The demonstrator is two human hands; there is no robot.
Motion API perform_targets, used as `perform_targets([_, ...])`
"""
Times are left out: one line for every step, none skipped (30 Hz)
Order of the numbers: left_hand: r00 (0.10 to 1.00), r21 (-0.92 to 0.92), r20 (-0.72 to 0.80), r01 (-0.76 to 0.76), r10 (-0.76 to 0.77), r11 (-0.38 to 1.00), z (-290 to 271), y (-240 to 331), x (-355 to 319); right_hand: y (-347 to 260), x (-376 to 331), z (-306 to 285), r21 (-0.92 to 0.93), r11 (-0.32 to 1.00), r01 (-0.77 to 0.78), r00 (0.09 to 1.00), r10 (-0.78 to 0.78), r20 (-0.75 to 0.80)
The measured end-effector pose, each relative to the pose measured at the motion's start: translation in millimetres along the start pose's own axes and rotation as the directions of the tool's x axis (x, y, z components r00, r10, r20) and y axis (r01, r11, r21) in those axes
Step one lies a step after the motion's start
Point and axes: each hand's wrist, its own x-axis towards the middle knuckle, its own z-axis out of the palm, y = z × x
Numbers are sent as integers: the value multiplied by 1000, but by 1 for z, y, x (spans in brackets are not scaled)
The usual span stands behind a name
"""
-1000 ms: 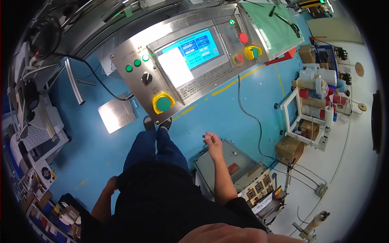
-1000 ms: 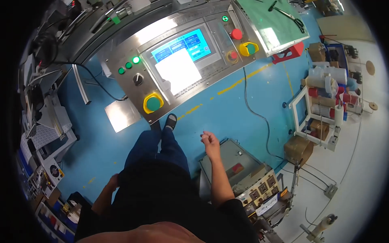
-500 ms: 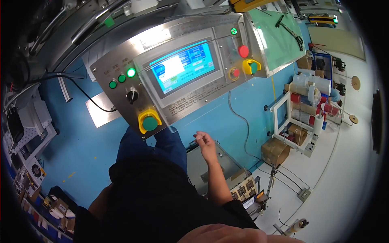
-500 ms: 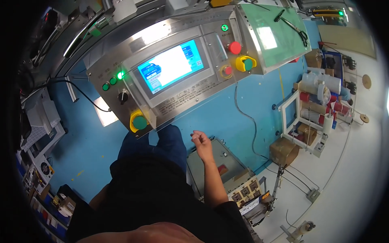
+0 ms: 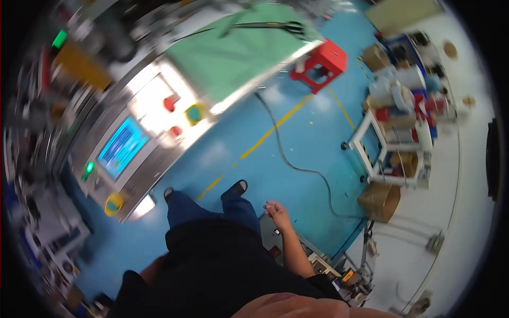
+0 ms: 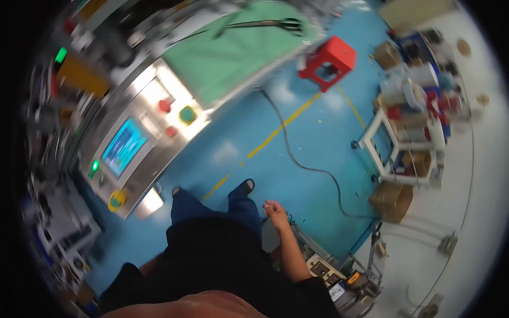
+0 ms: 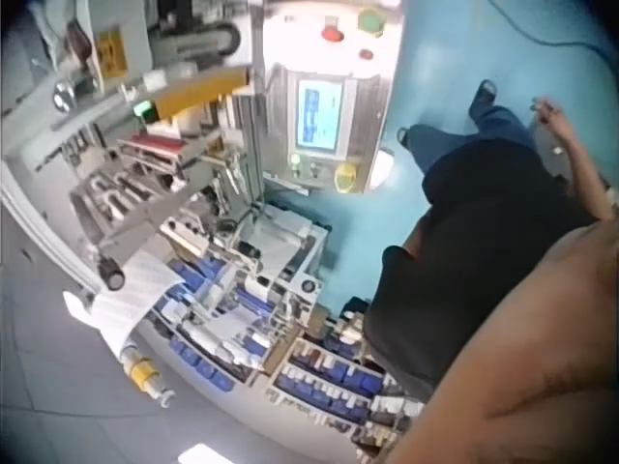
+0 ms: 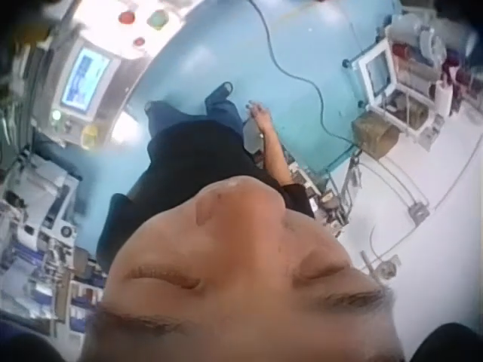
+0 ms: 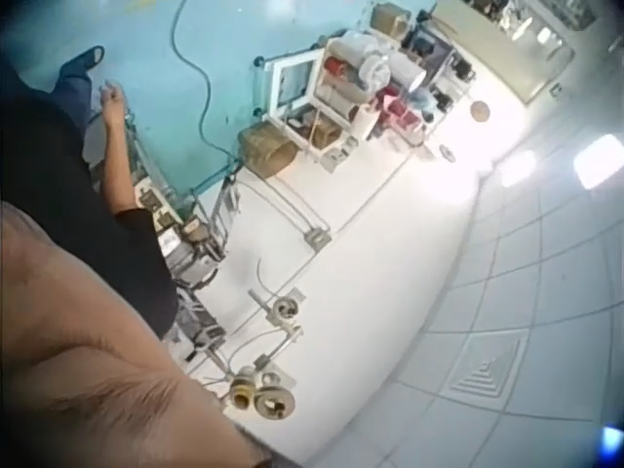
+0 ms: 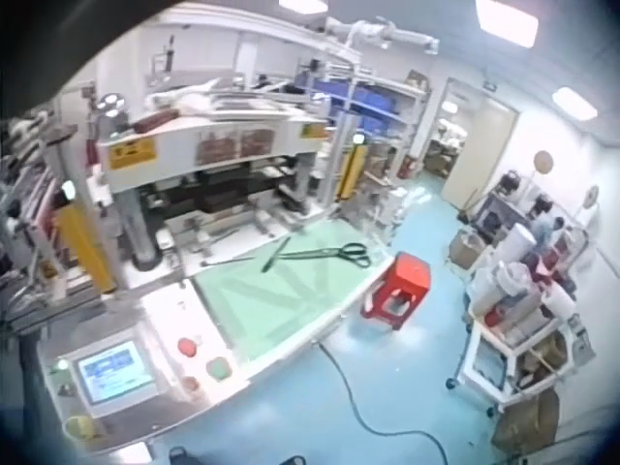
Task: Peeling and collecting waste material from a roll of adhesive strips on a processing machine.
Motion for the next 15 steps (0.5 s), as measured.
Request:
perform_targets([1000, 73, 19, -23, 21, 997, 10, 32, 11, -9, 8, -25, 22, 999, 29, 1000, -30, 10])
perform_targets([999, 143, 40, -42, 36, 989, 22, 63, 21, -18, 14, -50, 41, 998, 55, 998, -56, 19])
perform_targets([997, 209, 60, -59, 47, 976, 34, 90, 31, -32, 22, -74, 82, 995, 64, 998, -63, -11])
perform_targets([995, 269, 79, -74, 55, 960, 46, 117, 41, -49, 33, -98, 24, 995, 93, 995, -92, -36])
perform_targets([993, 325, 100, -89, 59, 942, 61, 146, 51, -66, 43, -119, -39, 993, 115, 991, -117, -61])
perform_targets([991, 373, 115, -103, 64, 922, 72, 171, 62, -83, 57, -136, -9, 993, 119, 990, -120, -81])
perform_targets([989, 418, 129, -116, 67, 901, 83, 196, 73, -100, 70, -153, 4, 990, 142, 986, -141, -92])
perform_targets([987, 459, 147, -130, 69, 879, 96, 224, 84, -116, 84, -169, 13, 986, 164, 981, -161, -107])
perform_targets([984, 493, 164, -142, 69, 858, 110, 248, 96, -131, 96, -185, 30, 986, 165, 979, -160, -124])
perform_targets([981, 525, 182, -155, 67, 837, 123, 271, 109, -145, 109, -199, 26, 983, 182, 976, -178, -125])
perform_targets([977, 550, 201, -168, 65, 818, 138, 293, 123, -157, 121, -214, 14, 980, 199, 973, -196, -124])
perform_targets([973, 575, 222, -181, 61, 798, 154, 316, 138, -160, 133, -231, 23, 980, 196, 971, -191, -142])
perform_targets([967, 597, 249, -200, 58, 777, 172, 342, 153, -158, 146, -251, -64, 980, 190, 970, -198, -138])
perform_targets([959, 617, 276, -221, 54, 755, 191, 369, 170, -155, 157, -270, -151, 972, 180, 970, -201, -136])
perform_targets([952, 636, 302, -239, 48, 734, 212, 399, 183, -143, 167, -291, -212, 966, 147, 968, -185, -170])
